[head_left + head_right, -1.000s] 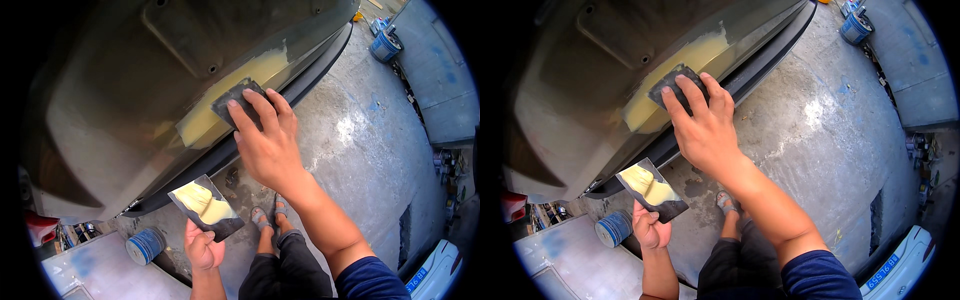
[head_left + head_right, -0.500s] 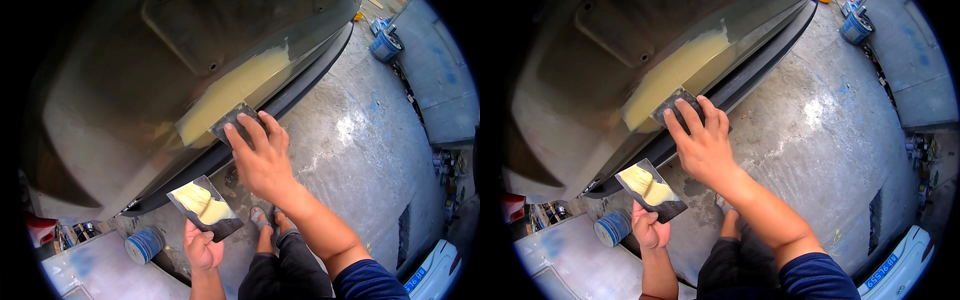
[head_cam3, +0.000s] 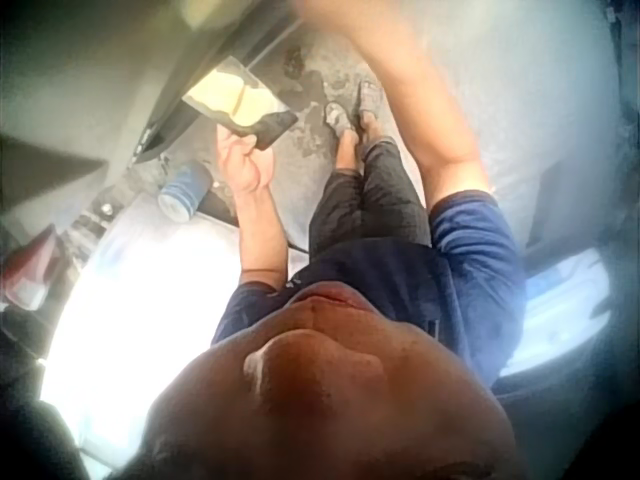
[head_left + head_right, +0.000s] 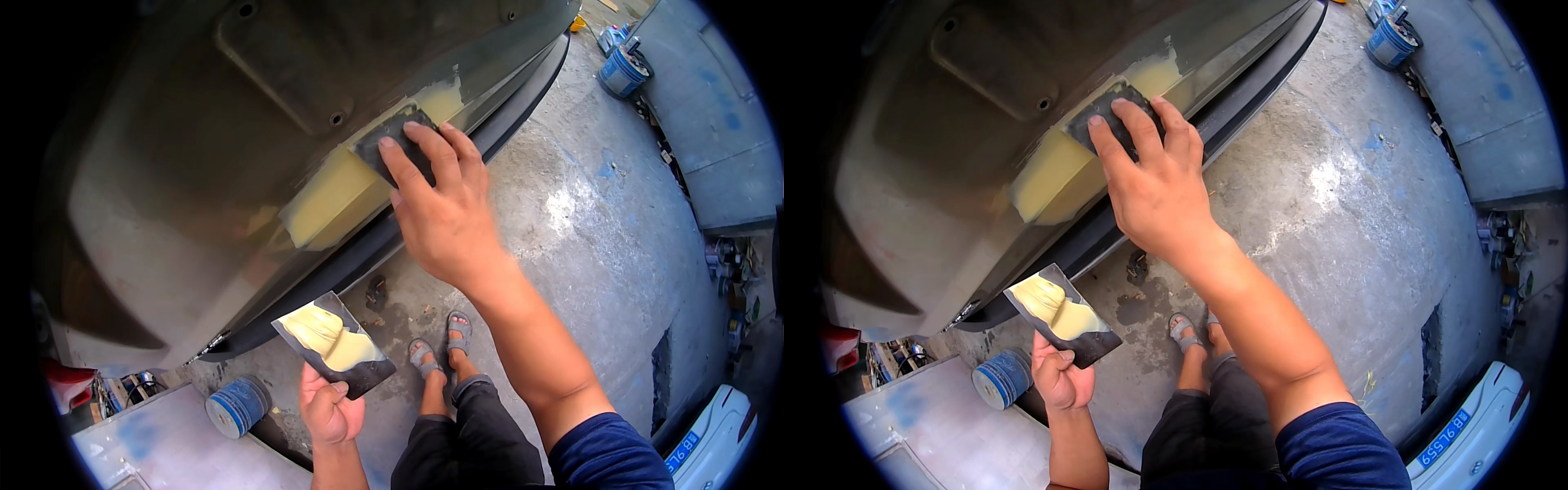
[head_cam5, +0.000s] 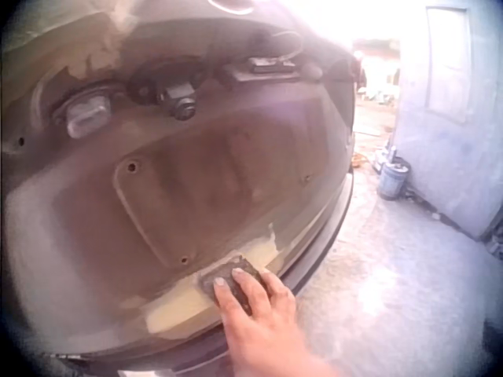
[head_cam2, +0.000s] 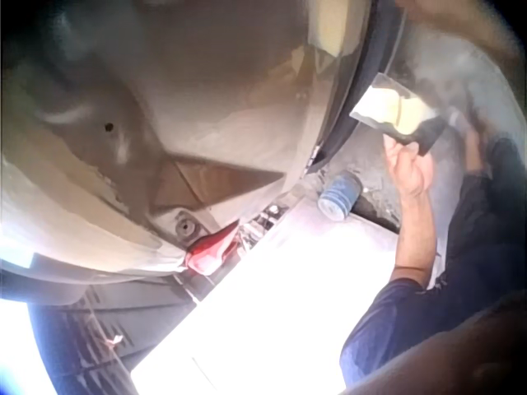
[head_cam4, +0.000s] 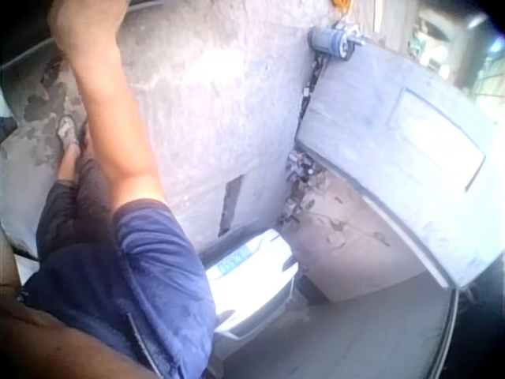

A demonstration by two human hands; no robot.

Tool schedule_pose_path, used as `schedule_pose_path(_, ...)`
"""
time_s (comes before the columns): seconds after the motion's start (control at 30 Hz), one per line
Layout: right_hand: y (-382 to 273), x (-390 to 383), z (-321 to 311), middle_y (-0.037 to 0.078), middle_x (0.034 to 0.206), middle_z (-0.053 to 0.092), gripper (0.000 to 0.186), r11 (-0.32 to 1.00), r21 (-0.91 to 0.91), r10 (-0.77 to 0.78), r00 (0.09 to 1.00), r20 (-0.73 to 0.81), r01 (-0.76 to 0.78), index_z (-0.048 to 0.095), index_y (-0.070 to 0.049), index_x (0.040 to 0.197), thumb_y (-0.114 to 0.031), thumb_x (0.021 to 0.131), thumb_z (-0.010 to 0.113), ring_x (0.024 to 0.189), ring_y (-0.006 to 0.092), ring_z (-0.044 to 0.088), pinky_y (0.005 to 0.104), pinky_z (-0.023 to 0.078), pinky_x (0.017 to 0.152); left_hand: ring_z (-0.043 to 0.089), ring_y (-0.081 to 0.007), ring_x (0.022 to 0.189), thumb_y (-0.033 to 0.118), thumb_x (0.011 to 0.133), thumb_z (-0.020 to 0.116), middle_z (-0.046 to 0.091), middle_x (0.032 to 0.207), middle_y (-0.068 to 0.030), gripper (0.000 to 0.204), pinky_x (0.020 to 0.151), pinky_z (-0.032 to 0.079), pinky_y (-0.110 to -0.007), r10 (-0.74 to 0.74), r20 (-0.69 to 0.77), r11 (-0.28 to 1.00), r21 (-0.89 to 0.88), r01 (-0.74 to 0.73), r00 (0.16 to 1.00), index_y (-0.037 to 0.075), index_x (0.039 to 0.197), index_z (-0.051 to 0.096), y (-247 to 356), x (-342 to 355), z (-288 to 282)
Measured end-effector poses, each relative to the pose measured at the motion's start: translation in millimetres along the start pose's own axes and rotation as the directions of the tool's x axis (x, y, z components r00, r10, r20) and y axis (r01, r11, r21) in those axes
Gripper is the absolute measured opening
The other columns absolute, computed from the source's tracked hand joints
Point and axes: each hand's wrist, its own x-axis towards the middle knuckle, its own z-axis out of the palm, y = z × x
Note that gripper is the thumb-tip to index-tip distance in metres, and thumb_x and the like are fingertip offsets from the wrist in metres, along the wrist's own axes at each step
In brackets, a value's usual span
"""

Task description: The person uses a putty knife to scoop yellow body filler from a mixing board and applies it to a damaged area on the rear bumper of a car. They spread the filler evenly across the surface using the tool.

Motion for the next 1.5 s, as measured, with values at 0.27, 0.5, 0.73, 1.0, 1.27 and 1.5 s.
schedule_pose_path(0.27,-2.7,-35.0,0.3,0.013,0.133,0.046,0.051,1.000,-0.013,0.018,0.994,0.108,-0.016,0.057,-0.009,0.125,-0.005,0.074,0.064,0.123,0.0412,0.039,0.0523,0.035,0.098,0.047,-0.0339,0.128,-0.006,0.064,0.040,0.050,0.135,-0.0190,0.072,0.113,0.031,-0.047,0.005,-0.014,1.000,0.016,-0.005,1.000,-0.007,0.136,0.042,2.4,5.7,-0.7)
schedule_pose_path(0.5,10.5,-21.3,-16.6,0.012,0.133,0.047,0.052,0.998,-0.022,0.057,0.998,0.020,-0.057,0.058,-0.010,0.125,-0.004,0.073,0.065,0.123,0.0409,0.039,0.0516,0.035,0.099,0.047,-0.0340,0.128,-0.007,0.063,0.040,0.050,0.135,-0.0192,0.073,0.113,0.031,-0.047,-0.001,-0.006,1.000,0.005,0.001,1.000,-0.007,0.136,0.042,1.6,7.0,6.4)
schedule_pose_path(0.73,29.3,8.8,-13.8,0.012,0.137,0.044,0.050,1.000,-0.020,0.012,1.000,0.003,-0.012,0.057,-0.012,0.125,-0.004,0.076,0.065,0.123,0.0402,0.040,0.0535,0.037,0.099,0.048,-0.0341,0.128,-0.006,0.063,0.039,0.051,0.134,-0.0201,0.073,0.113,0.032,-0.047,-0.011,-0.020,1.000,0.015,0.011,1.000,-0.008,0.136,0.041,-1.0,6.2,11.7)
schedule_pose_path(1.0,30.6,-9.9,-15.9,0.012,0.136,0.046,0.050,0.999,-0.001,0.038,0.996,0.076,-0.038,0.057,-0.012,0.125,-0.005,0.076,0.065,0.122,0.0413,0.040,0.0543,0.036,0.099,0.049,-0.0346,0.127,-0.006,0.063,0.040,0.051,0.134,-0.0208,0.072,0.112,0.033,-0.047,0.006,-0.004,1.000,0.021,-0.005,1.000,-0.008,0.135,0.042,-2.0,7.0,11.8)
schedule_pose_path(1.27,34.9,13.5,-17.8,0.013,0.135,0.047,0.052,1.000,-0.012,0.013,1.000,-0.019,-0.014,0.056,-0.012,0.127,-0.006,0.077,0.065,0.122,0.0416,0.041,0.0535,0.037,0.098,0.048,-0.0346,0.127,-0.006,0.063,0.040,0.051,0.134,-0.0206,0.073,0.113,0.032,-0.048,-0.010,0.006,1.000,0.020,0.010,1.000,-0.008,0.135,0.042,-3.2,6.0,17.9)
schedule_pose_path(1.5,39.7,-7.0,-10.6,0.012,0.135,0.047,0.052,0.999,-0.031,0.044,0.998,0.054,-0.043,0.056,-0.013,0.127,-0.006,0.076,0.066,0.122,0.0409,0.041,0.0537,0.037,0.097,0.046,-0.0343,0.129,-0.006,0.063,0.040,0.050,0.135,-0.0205,0.073,0.113,0.030,-0.048,-0.008,0.005,1.000,0.025,0.008,1.000,-0.009,0.136,0.041,-6.2,7.8,17.4)
